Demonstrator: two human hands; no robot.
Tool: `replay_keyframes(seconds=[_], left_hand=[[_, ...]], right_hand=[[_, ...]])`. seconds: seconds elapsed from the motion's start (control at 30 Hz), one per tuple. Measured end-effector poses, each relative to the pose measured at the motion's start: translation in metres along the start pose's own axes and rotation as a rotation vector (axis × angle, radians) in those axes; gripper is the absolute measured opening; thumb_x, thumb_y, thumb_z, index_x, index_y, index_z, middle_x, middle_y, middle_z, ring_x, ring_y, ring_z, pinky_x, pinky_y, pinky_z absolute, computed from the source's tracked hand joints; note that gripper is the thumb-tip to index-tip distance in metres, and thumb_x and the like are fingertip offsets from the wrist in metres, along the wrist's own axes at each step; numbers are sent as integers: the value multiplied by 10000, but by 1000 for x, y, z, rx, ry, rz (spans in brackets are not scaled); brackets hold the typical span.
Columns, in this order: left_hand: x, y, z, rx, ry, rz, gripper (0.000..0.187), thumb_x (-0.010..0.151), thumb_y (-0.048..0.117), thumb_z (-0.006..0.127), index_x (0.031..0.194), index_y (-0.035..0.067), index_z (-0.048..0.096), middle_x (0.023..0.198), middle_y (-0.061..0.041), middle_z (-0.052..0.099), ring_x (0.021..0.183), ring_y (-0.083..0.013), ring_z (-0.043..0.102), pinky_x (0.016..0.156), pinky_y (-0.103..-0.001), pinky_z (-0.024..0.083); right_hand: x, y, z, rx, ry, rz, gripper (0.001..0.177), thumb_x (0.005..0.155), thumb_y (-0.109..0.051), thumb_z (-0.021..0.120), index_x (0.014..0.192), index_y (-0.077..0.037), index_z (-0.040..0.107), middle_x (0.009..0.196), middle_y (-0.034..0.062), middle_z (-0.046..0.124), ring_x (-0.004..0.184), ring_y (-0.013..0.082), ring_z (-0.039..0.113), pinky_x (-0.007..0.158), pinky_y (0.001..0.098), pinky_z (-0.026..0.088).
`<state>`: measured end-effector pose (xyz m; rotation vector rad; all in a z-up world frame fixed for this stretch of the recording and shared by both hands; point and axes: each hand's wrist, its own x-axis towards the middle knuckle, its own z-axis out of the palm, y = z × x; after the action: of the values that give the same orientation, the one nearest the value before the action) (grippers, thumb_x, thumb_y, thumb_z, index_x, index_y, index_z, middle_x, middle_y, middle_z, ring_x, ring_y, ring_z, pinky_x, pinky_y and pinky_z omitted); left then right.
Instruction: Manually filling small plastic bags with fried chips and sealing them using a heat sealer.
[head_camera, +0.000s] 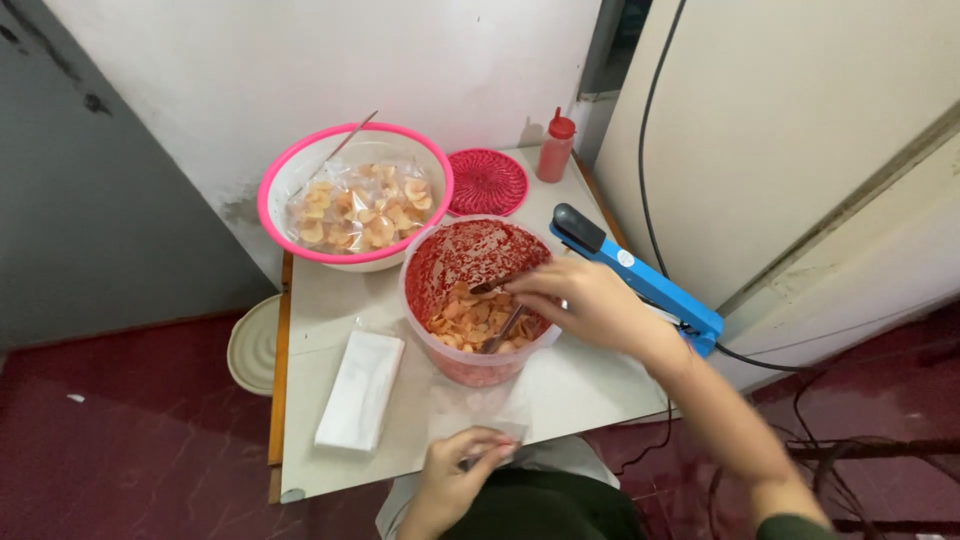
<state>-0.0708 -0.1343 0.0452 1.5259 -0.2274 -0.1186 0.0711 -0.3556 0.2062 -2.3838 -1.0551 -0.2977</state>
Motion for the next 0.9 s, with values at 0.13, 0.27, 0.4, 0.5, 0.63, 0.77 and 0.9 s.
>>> replay_keyframes(seconds=[0.13,0.27,0.4,0.5,0.63,0.77,0.9], left_hand=[[6,24,5,80,-151,41,133,918,157,758,985,45,785,1000,-48,839,930,-119,795,881,-244,636],[9,22,-4,73,-200,133,145,951,152,732,999,19,766,1002,-67,822,927,-121,783,896,-254,622],[18,16,-14,109,-223,96,148,959,176,729,1008,40,755,1020,-49,822,954,-123,791,860,-248,615],[25,12,-19,107,-248,59,157,957,182,731,1019,40,758,1028,-47,824,947,-120,792,855,-248,614],[34,14,-26,133,-299,10,185,960,214,729,1035,49,762,1049,-44,814,970,-132,786,857,-249,595],[42,9,-31,72,-320,-32,149,955,174,738,1031,47,759,1033,-43,813,969,-116,782,877,-233,604],[47,9,-38,79,-311,44,143,971,173,725,989,35,755,1003,-43,815,922,-122,786,839,-241,596]], right_hand=[[73,32,22,-332,-602,-57,187,921,-280,714,1014,-121,746,923,90,763,865,328,704,654,476,528],[107,42,54,-460,-940,173,323,773,-403,847,986,-182,747,922,47,742,824,267,676,682,424,524],[111,57,90,-663,-1127,99,585,637,-467,951,1074,-123,771,991,48,770,907,258,718,727,380,590],[111,58,104,-803,-1175,90,651,604,-460,991,1144,-165,780,1072,14,774,1009,230,723,851,361,589],[105,86,132,-918,-1126,-22,503,555,-460,1003,983,-269,821,990,-54,787,967,149,738,815,328,595],[112,82,129,-910,-1224,-13,500,667,-477,969,1070,-230,807,1058,-31,779,1028,179,728,848,350,601],[107,84,119,-744,-1077,-18,750,688,-406,928,1284,-93,599,1180,72,715,1082,265,700,854,389,586]])
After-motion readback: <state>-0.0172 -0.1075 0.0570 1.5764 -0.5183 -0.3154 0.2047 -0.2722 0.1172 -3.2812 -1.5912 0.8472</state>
